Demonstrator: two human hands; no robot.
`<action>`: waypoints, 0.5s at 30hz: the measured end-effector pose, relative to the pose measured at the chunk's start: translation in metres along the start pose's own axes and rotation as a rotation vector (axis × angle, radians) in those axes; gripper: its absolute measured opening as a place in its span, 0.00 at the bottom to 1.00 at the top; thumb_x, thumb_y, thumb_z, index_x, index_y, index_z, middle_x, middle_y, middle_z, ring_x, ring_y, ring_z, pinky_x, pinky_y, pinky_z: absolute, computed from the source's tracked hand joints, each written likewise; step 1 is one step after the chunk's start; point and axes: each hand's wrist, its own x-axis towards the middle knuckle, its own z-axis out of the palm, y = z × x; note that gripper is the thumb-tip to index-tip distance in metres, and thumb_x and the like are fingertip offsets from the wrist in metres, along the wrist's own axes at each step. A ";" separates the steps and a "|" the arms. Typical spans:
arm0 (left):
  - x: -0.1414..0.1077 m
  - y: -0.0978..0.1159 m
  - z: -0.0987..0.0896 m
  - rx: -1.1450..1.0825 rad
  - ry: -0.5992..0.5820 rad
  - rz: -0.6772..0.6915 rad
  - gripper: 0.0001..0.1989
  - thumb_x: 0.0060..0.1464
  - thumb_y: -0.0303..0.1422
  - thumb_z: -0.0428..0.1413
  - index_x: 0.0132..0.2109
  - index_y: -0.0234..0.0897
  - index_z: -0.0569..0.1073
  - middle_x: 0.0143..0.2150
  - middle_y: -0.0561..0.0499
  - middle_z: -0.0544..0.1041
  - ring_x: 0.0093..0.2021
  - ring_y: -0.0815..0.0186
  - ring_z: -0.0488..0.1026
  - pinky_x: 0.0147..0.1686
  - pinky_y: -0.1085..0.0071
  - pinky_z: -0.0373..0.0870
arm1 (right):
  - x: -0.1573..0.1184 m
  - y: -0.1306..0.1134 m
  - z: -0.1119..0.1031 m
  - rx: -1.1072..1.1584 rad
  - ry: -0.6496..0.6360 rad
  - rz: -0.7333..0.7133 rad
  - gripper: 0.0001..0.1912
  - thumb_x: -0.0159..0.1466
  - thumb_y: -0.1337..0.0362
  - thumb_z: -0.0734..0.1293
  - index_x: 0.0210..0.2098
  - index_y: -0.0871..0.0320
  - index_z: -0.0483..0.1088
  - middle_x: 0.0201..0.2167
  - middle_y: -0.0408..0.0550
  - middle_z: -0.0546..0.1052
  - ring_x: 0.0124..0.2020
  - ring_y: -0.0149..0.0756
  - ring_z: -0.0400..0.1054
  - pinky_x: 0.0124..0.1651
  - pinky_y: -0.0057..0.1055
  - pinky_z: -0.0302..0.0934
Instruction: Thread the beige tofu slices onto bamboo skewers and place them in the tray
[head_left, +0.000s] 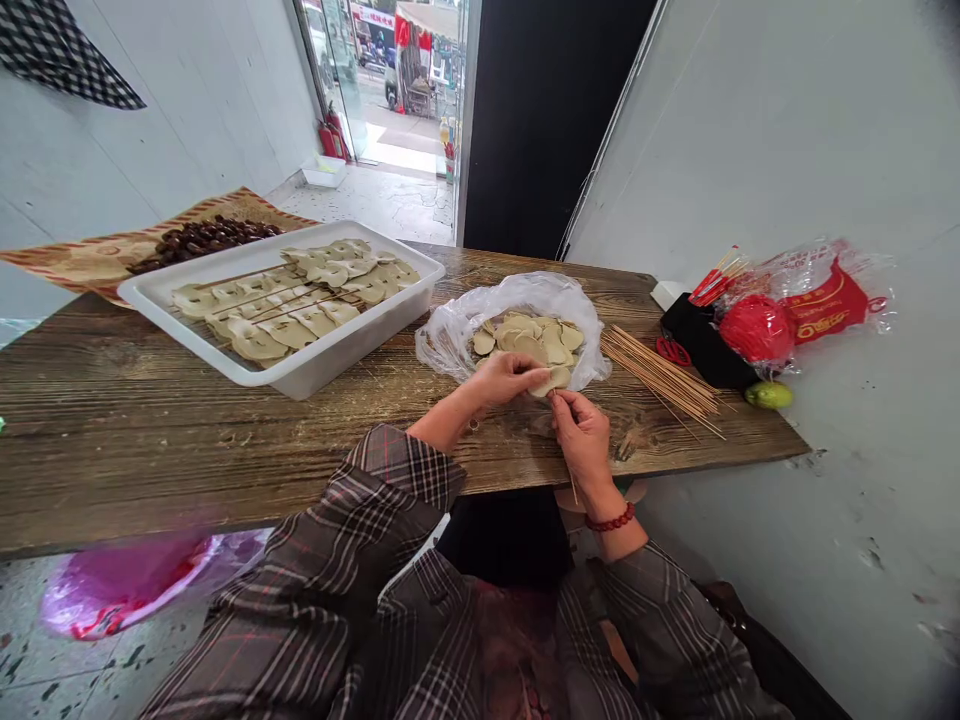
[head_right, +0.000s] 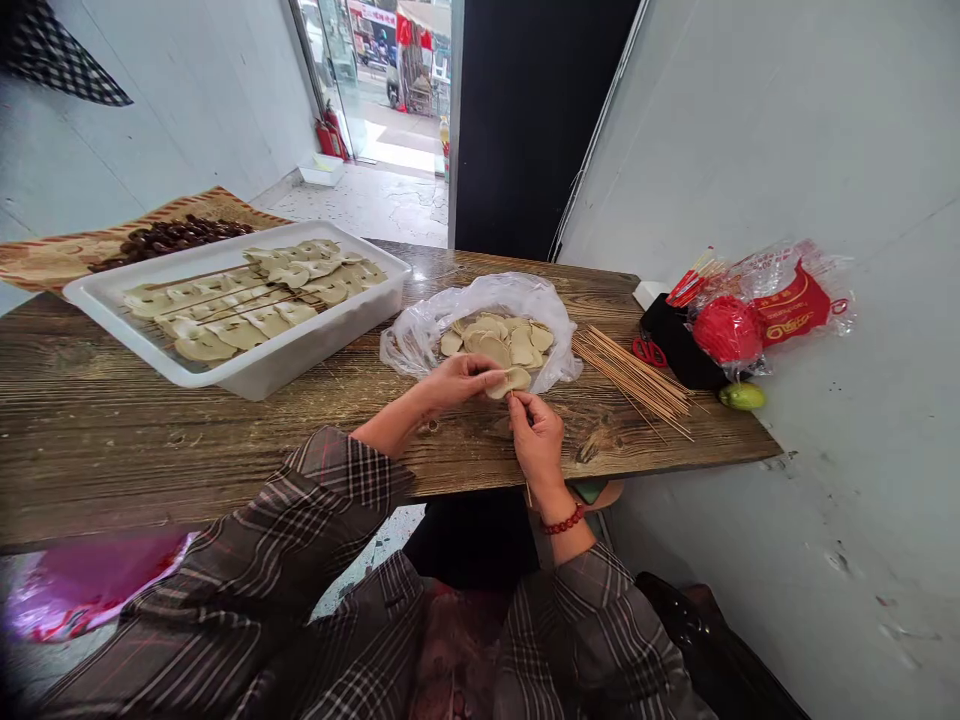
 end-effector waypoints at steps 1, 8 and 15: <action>0.003 -0.001 -0.004 0.037 0.080 0.022 0.13 0.54 0.41 0.56 0.32 0.34 0.75 0.25 0.53 0.69 0.25 0.71 0.62 0.26 0.75 0.58 | 0.000 0.000 0.000 0.019 0.020 0.014 0.20 0.64 0.49 0.65 0.37 0.60 0.76 0.19 0.39 0.66 0.20 0.28 0.56 0.25 0.27 0.52; 0.023 -0.014 -0.020 0.779 0.428 0.172 0.16 0.54 0.29 0.55 0.50 0.39 0.77 0.40 0.47 0.73 0.41 0.60 0.70 0.45 0.64 0.66 | 0.001 -0.002 0.002 0.137 0.047 0.092 0.22 0.62 0.48 0.66 0.39 0.61 0.76 0.19 0.38 0.65 0.19 0.26 0.54 0.22 0.25 0.50; 0.029 -0.013 -0.016 1.085 0.324 0.327 0.16 0.58 0.28 0.52 0.51 0.44 0.77 0.47 0.44 0.70 0.48 0.57 0.67 0.50 0.61 0.64 | 0.002 0.000 0.002 0.069 0.022 0.062 0.22 0.63 0.48 0.64 0.39 0.61 0.77 0.19 0.40 0.67 0.20 0.27 0.56 0.23 0.26 0.52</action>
